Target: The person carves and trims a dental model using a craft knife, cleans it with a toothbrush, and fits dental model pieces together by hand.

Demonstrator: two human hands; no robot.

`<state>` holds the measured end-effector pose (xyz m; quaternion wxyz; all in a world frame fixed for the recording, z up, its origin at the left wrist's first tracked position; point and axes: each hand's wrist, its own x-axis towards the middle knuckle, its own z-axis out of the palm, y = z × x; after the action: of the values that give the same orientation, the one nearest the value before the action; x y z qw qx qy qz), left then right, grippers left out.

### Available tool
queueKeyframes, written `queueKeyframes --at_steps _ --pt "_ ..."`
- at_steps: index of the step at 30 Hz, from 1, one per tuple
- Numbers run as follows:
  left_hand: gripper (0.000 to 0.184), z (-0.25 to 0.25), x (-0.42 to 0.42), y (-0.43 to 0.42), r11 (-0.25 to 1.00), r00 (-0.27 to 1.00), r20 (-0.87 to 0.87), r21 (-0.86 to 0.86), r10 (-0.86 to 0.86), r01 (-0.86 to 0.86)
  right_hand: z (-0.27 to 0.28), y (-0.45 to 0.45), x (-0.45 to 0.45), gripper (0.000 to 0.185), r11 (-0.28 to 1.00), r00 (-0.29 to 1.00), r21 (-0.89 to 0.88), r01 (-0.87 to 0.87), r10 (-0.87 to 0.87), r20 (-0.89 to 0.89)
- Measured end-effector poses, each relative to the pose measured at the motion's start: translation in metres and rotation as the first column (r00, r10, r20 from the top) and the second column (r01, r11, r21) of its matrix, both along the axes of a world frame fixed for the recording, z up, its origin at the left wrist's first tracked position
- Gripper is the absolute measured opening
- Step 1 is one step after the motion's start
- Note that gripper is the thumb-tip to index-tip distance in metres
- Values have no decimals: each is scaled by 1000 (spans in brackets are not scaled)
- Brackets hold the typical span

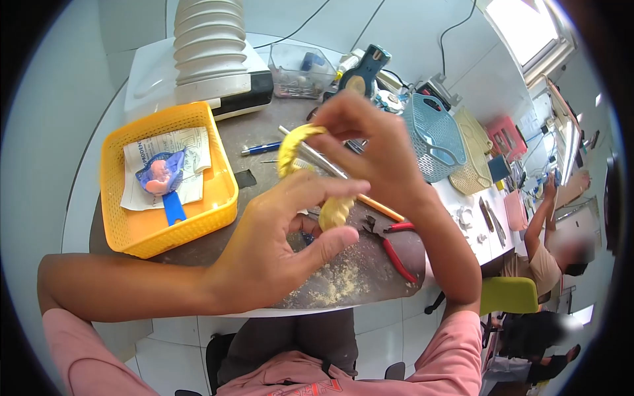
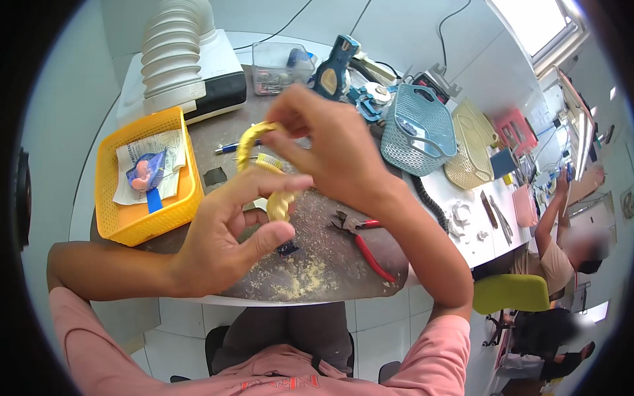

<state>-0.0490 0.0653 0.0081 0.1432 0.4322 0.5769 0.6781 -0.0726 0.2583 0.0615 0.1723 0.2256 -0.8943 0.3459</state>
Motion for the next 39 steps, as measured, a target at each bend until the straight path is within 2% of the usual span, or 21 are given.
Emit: queueKeyframes --at_steps 2,4,6,8,9,11,12,14,15,18,19,20,22,24,28,30,31,33,39 --pt "43 4 1 1 999 974 226 30 31 -39 7 11 9 24 997 993 13 77 -75 -91" --pt "42 -1 -4 1 999 973 230 40 23 -33 11 30 18 25 994 994 55 99 -97 -51" --pt "42 -4 -8 3 994 957 272 -13 106 -106 9 38 26 26 988 993 96 122 -122 -8" --pt "43 -4 -9 5 993 959 258 0 114 -118 6 39 37 27 977 997 199 74 -74 -8" --pt "42 -4 -9 5 993 955 275 -5 113 -116 1 38 41 27 978 998 197 68 -69 -4" --pt "41 -4 -9 7 993 949 291 -14 118 -119 -9 29 49 31 940 996 340 16 16 -92" --pt "40 -5 -10 7 995 947 308 19 91 -102 -12 26 52 31 942 996 335 10 22 -91" --pt "40 -6 -10 7 995 943 325 45 73 -93 -16 20 56 34 880 992 472 -48 97 -81" --pt "39 -6 -11 7 995 946 316 42 77 -95 -17 21 59 38 858 997 510 -65 80 -6" --pt "40 -7 -12 7 994 942 325 35 82 -99 -7 24 58 48 842 992 529 -105 122 2" --pt "41 -6 -11 7 995 938 338 34 79 -96 -8 27 56 59 868 991 482 -122 133 10" --pt "41 -6 -10 8 995 935 344 31 82 -99 -8 30 56 59 869 991 479 -127 135 16" --pt "44 -4 -8 8 993 937 337 44 92 -113 -6 35 56 64 887 968 411 -212 133 212" --pt "45 -4 -8 9 992 932 349 37 97 -117 -5 40 55 62 883 965 412 -225 142 221" --pt "46 -6 -12 7 995 929 359 -1 91 -97 -3 49 52 61 919 991 377 -117 82 106" --pt "46 -5 -12 6 996 918 389 1 79 -86 -9 53 49 61 986 998 167 -29 37 -46" --pt "46 -4 -12 6 998 906 418 0 63 -69 -13 52 48 64 998 998 65 -25 28 -52" --pt "46 -5 -12 7 998 900 434 30 38 -57 -20 45 50 65 999 998 25 -43 44 -52" --pt "45 -5 -12 7 997 889 457 72 -13 -23 -27 31 52 66 995 993 -9 -101 100 -59"
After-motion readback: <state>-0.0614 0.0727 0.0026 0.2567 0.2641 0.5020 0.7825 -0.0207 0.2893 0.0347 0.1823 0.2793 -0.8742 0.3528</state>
